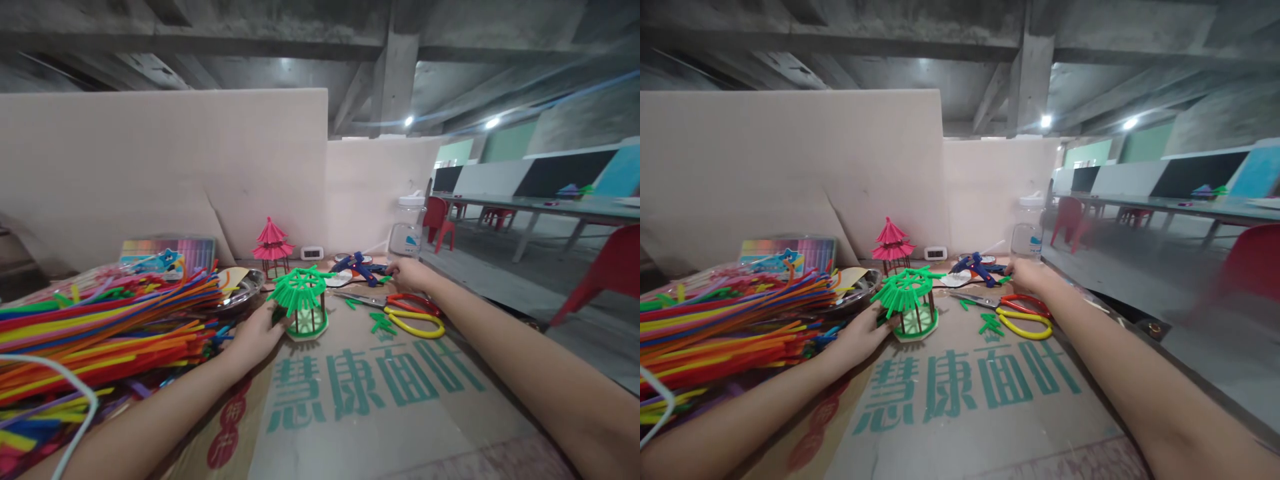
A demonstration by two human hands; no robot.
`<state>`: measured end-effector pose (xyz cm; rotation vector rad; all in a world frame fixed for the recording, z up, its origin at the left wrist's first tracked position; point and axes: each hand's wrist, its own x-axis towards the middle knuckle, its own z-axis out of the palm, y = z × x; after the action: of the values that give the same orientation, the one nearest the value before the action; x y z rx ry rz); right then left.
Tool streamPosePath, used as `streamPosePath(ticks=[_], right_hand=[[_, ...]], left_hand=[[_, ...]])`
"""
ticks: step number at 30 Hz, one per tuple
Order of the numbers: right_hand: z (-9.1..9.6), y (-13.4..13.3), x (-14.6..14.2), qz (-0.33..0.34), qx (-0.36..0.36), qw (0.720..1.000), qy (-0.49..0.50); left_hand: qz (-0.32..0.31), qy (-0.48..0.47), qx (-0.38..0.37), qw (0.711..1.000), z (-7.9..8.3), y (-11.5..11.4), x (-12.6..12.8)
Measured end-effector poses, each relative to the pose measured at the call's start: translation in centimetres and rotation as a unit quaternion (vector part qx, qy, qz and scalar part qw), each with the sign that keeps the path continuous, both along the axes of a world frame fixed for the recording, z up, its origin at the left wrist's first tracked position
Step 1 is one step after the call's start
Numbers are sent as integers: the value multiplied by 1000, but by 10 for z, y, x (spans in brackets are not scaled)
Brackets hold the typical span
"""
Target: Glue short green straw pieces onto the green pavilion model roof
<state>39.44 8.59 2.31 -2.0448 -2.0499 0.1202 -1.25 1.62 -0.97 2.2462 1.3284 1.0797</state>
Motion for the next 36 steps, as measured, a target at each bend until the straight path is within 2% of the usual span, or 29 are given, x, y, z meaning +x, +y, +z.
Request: streamPosePath(ticks=[7,12,18,24,28,36], right_hand=[[1,-12,-8,0,-30,998,-60],[-3,-11,-12,-18,-43,996,-81],[-11,-2,-9,4,-38,997,-72],[-20,5,-7,-23,-7,999,-43],[-11,7,0,-58,6,998,-8],[21,-2,8,-48,-87,992,81]], left_hand=[[9,32,-11,999,3,-1,1],[20,52,-9,998,3,-1,0],[14,55,7,998,0,1,0],[5,45,18,999,-2,2,-1],[2,42,22,999,-3,3,-2],[9,34,1,999,-1,1,-1]])
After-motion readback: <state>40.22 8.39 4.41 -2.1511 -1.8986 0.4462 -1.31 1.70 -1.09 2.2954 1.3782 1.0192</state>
